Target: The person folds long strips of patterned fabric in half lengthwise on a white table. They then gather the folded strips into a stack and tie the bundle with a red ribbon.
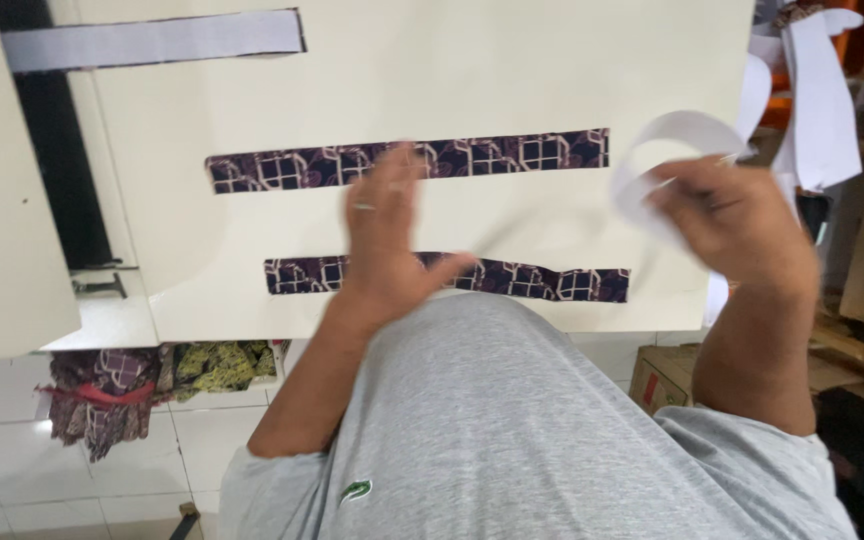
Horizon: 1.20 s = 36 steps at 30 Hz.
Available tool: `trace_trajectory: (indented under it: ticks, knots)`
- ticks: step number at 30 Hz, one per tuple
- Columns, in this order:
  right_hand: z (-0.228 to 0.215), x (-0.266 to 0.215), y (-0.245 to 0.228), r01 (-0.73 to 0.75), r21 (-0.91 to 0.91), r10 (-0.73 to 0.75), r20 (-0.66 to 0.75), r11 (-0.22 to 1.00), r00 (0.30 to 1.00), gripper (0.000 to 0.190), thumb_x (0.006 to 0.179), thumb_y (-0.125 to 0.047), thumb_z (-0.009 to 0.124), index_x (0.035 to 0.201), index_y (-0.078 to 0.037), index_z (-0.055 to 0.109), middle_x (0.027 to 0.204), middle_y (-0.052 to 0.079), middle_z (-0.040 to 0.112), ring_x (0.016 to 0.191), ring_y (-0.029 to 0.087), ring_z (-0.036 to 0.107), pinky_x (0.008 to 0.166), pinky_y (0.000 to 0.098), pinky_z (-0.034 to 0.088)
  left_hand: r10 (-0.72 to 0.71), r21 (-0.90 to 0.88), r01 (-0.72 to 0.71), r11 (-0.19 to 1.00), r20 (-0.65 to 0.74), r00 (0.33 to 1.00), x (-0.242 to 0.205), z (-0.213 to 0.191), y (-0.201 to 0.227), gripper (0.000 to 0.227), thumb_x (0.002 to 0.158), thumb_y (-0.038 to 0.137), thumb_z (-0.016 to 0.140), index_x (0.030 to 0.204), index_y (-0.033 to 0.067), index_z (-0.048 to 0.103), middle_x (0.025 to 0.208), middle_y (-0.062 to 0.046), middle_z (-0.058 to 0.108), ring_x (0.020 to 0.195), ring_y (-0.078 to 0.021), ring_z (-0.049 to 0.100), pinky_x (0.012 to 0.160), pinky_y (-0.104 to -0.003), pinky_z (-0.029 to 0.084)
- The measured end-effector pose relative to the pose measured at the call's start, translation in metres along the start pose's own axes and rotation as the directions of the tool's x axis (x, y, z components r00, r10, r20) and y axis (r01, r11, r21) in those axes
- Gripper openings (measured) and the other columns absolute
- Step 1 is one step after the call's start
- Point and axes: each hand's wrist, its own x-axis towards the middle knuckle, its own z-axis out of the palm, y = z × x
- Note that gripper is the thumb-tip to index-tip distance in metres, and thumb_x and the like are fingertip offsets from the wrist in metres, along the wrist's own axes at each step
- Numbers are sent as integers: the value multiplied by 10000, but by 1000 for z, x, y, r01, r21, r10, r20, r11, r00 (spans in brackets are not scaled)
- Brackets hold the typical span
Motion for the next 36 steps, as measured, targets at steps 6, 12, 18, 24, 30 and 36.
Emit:
trace_trajectory:
  ticks: [6,12,18,24,30,36]
  knots:
    - [15,32,-109,-36,-29,46,589,999,807,436,794,-329,845,1184,-151,765,718,83,804,500,187,735,512,315,560,-18,-248,204,947,593,805,16,-28,32,374,863,512,725,882,142,770,669,-79,725,587,-202,600,838,-369,437]
    - [34,36,-14,-339,-32,285,620,940,731,262,798,-261,869,937,-46,816,730,105,801,635,175,687,582,338,546,-405,-92,547,832,571,714,-48,-103,-63,380,635,394,921,752,61,782,587,-82,691,512,-182,598,520,-336,475]
    - [74,35,89,-393,485,173,437,781,883,214,942,-167,781,965,45,762,853,117,746,798,134,670,743,289,544,-712,106,777,621,492,501,-85,-130,-164,321,662,271,919,858,48,797,776,-116,754,705,-221,672,683,-349,521]
    - [116,57,112,-462,701,495,177,544,851,225,978,-60,733,1148,62,650,1000,168,721,825,218,728,716,343,622,-849,-523,745,414,73,524,-97,-112,-239,203,872,46,770,1058,-11,715,915,-87,763,820,-177,725,766,-292,614]
    - [127,73,97,-490,593,601,13,639,799,182,1025,-116,698,1086,55,690,956,147,739,796,173,749,647,272,627,-832,-468,688,555,-287,476,-61,-47,-272,190,874,113,811,1002,-2,731,879,-81,771,771,-148,734,712,-280,608]
    - [132,76,90,-482,510,595,-75,713,800,177,1025,-118,718,1069,52,706,921,138,734,757,161,748,614,264,608,-791,-239,786,570,-420,445,-53,-38,-268,239,810,201,887,895,26,749,767,-55,757,671,-147,709,663,-289,570]
